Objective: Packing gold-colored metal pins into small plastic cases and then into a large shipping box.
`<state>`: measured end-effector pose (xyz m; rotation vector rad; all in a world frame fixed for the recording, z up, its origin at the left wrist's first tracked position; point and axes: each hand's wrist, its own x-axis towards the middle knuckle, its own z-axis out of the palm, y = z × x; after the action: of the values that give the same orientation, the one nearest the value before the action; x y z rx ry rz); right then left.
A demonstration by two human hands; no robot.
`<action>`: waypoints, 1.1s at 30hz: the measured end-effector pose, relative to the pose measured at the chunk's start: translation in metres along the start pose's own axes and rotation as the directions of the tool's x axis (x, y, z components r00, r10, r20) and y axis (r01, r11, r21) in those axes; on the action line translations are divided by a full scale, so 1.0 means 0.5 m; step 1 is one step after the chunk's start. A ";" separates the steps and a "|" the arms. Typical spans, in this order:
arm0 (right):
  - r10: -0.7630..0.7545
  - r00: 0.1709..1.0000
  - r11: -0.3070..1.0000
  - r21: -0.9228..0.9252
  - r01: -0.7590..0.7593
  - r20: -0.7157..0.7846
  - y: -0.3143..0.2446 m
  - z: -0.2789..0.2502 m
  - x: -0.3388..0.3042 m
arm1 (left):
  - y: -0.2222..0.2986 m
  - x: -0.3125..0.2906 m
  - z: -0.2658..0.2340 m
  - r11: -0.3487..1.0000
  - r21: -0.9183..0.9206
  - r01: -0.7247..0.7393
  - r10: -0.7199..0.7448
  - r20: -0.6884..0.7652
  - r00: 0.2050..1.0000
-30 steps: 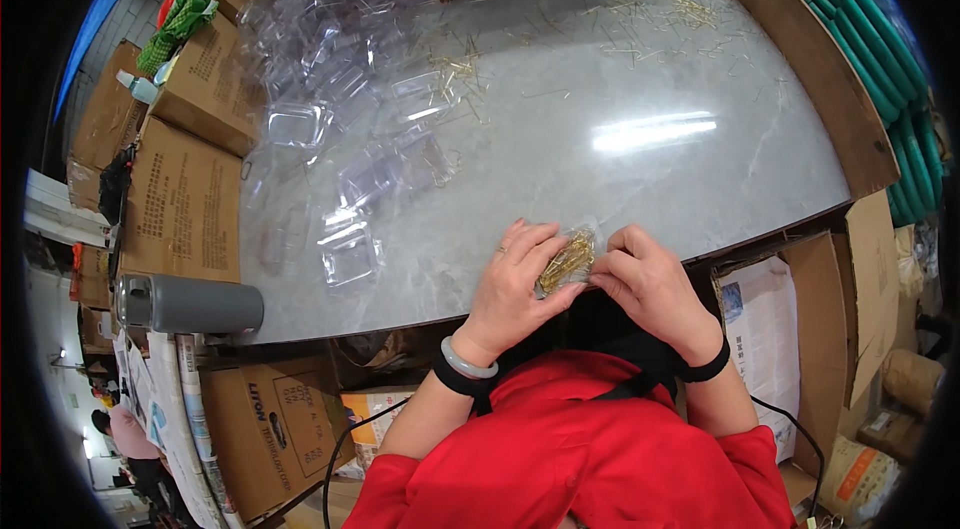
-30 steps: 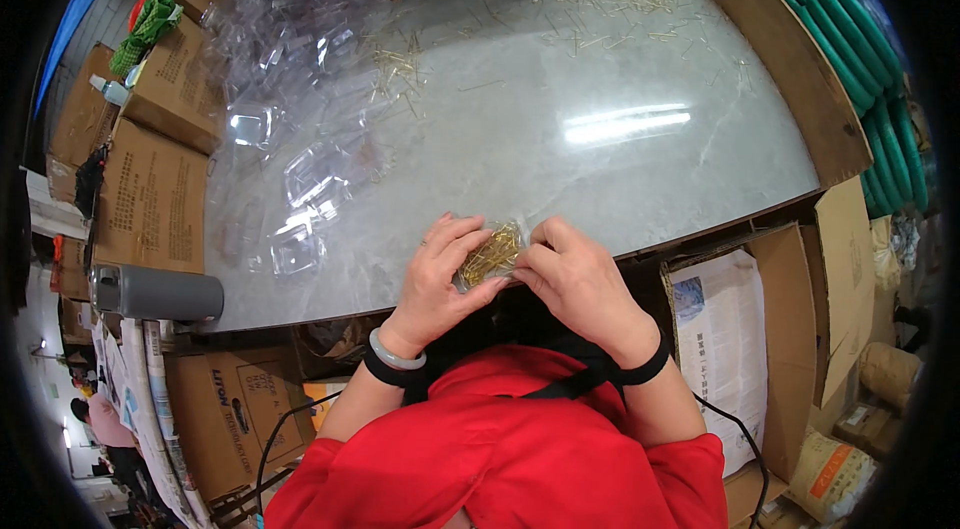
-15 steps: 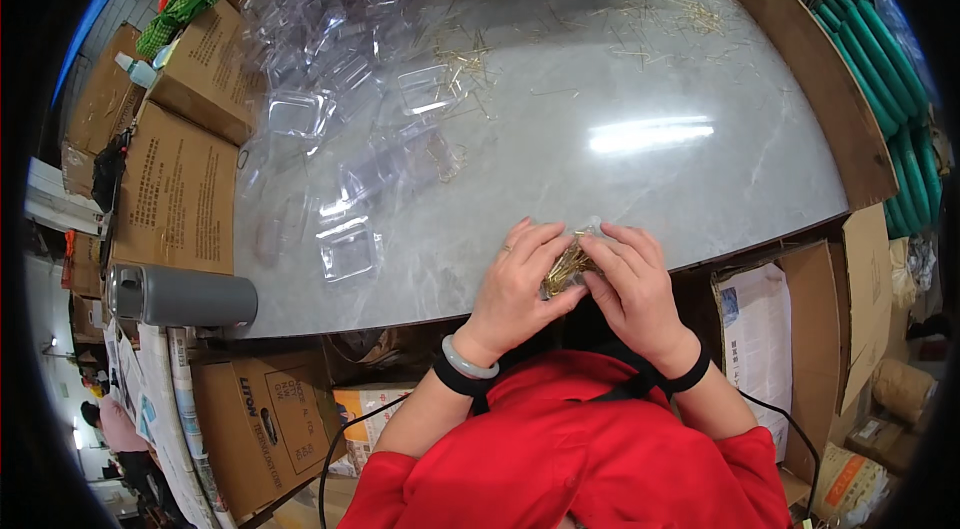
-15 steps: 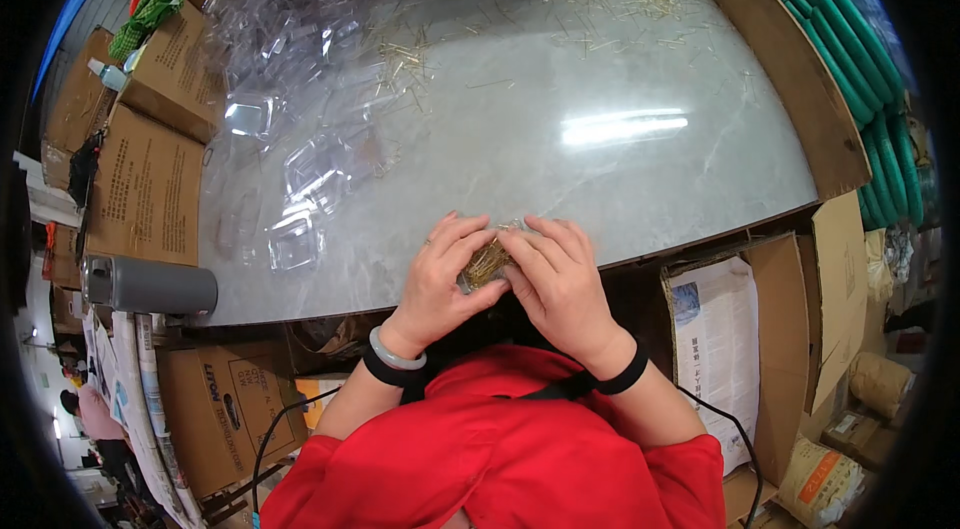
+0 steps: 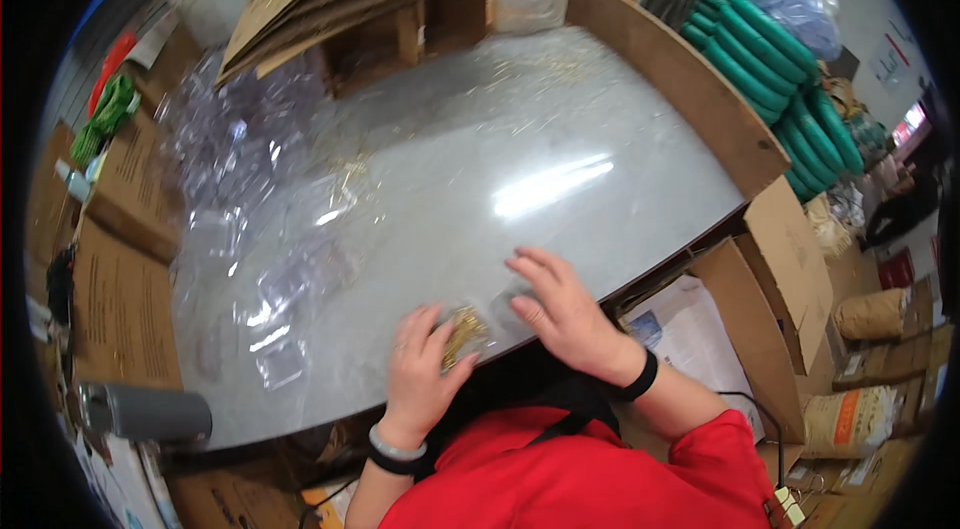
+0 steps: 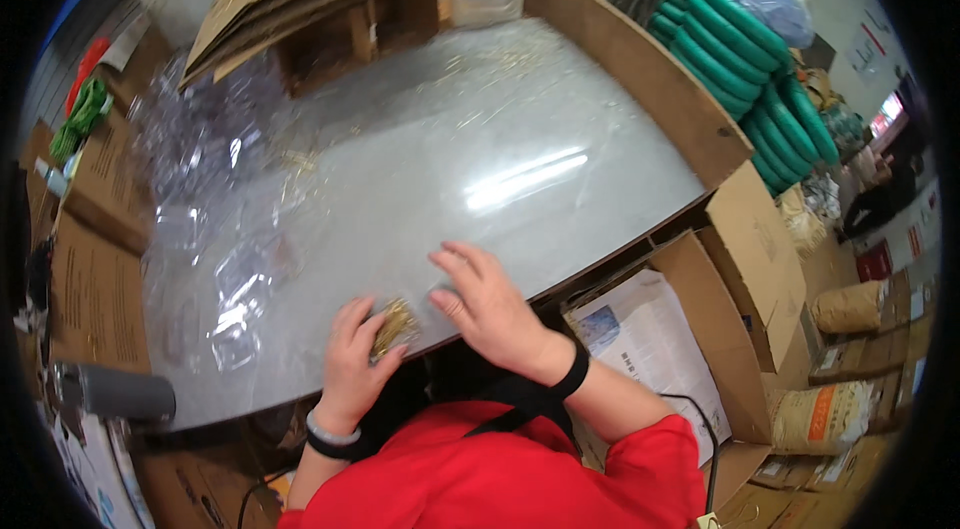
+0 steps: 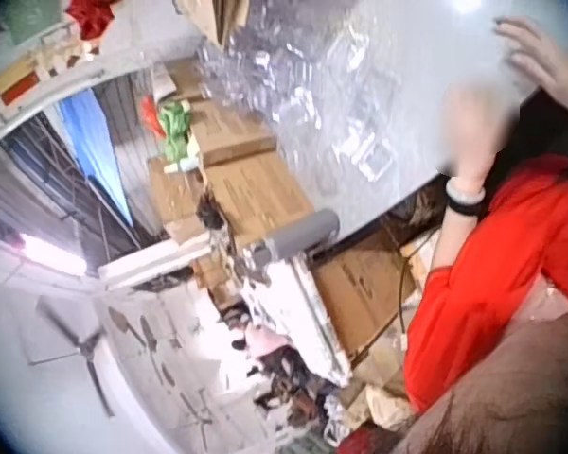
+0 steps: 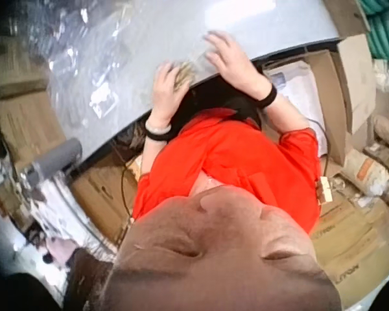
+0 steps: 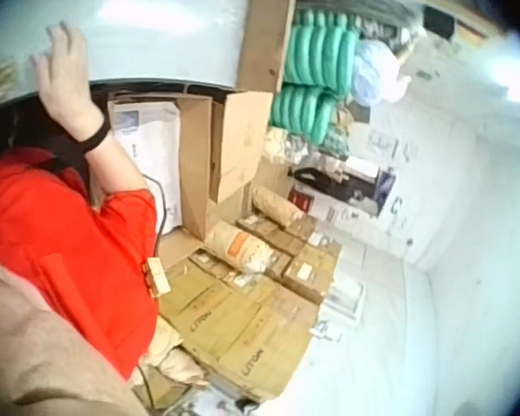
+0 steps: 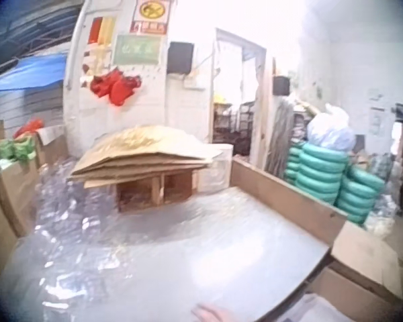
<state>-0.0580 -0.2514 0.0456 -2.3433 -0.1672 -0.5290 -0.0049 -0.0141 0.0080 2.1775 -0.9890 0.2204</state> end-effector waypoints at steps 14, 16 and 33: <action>0.671 0.725 0.572 -0.515 -0.639 -0.153 0.606 -0.411 0.251 | -0.063 -0.070 -0.055 0.939 0.244 0.243 -0.204 -0.174 0.963; 0.729 0.673 0.520 -0.540 -0.661 -0.122 0.648 -0.421 0.254 | -0.060 -0.069 -0.057 0.939 0.253 0.233 -0.190 -0.183 0.965; 0.393 0.901 0.825 -0.505 -0.255 0.187 0.637 -0.240 0.477 | -0.058 -0.056 -0.045 0.899 0.376 0.225 -0.150 -0.218 0.964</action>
<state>0.2037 -0.5738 0.0253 -2.8369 0.2673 -0.0527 -0.0008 0.0303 -0.0034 2.5481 -0.6630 0.5624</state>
